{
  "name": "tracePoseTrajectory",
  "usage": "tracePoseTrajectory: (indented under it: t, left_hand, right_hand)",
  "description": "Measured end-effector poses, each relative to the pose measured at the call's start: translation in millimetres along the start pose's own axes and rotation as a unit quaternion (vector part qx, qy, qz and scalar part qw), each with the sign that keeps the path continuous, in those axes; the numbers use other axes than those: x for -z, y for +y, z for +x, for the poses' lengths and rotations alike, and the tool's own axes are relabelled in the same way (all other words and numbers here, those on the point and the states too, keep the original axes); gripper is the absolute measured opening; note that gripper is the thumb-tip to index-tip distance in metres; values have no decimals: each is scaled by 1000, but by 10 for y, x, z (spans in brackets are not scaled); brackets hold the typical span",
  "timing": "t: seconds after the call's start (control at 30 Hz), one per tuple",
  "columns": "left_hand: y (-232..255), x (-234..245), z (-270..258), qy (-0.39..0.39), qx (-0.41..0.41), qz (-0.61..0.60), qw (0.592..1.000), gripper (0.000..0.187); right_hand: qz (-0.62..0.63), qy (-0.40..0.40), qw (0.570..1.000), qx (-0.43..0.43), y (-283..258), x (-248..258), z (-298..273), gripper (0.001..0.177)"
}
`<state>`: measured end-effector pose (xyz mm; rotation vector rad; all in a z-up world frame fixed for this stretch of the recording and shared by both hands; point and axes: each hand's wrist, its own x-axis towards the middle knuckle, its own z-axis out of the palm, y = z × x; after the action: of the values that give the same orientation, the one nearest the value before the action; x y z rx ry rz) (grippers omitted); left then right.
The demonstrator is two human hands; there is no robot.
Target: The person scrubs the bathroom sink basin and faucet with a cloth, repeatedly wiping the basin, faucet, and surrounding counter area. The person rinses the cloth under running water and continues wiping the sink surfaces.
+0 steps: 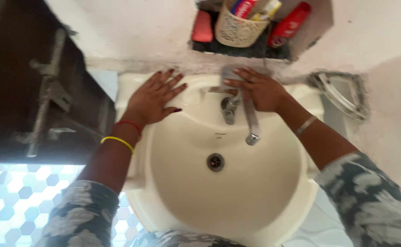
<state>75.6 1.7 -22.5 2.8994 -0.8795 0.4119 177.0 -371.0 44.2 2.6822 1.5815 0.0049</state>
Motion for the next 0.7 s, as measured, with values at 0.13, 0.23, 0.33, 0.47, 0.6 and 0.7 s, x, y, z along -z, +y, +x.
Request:
tracePoseTrajectory:
  t: [0.13, 0.23, 0.33, 0.47, 0.6, 0.7]
  left_hand:
    - [-12, 0, 17, -4, -1, 27, 1000, 76]
    - [-13, -4, 14, -19, 6, 17, 1000, 77]
    - [-1, -12, 26, -14, 11, 9, 1000, 76]
    - [8, 8, 33, -23, 7, 38, 999, 77]
    - [25, 41, 38, -36, 18, 20, 999, 76]
    - [31, 54, 39, -36, 10, 43, 998, 76]
  right_hand:
    - [-170, -87, 982, -1, 208, -55, -430, 54]
    - [-97, 10, 995, -19, 241, -127, -697, 56]
    - [-86, 21, 996, -32, 181, -161, -716, 53]
    - [-96, 31, 995, -2, 57, -160, -268, 46]
    - [-85, -3, 994, 64, 19, -118, 76, 54]
    - [-3, 32, 999, 3, 38, -126, -36, 55]
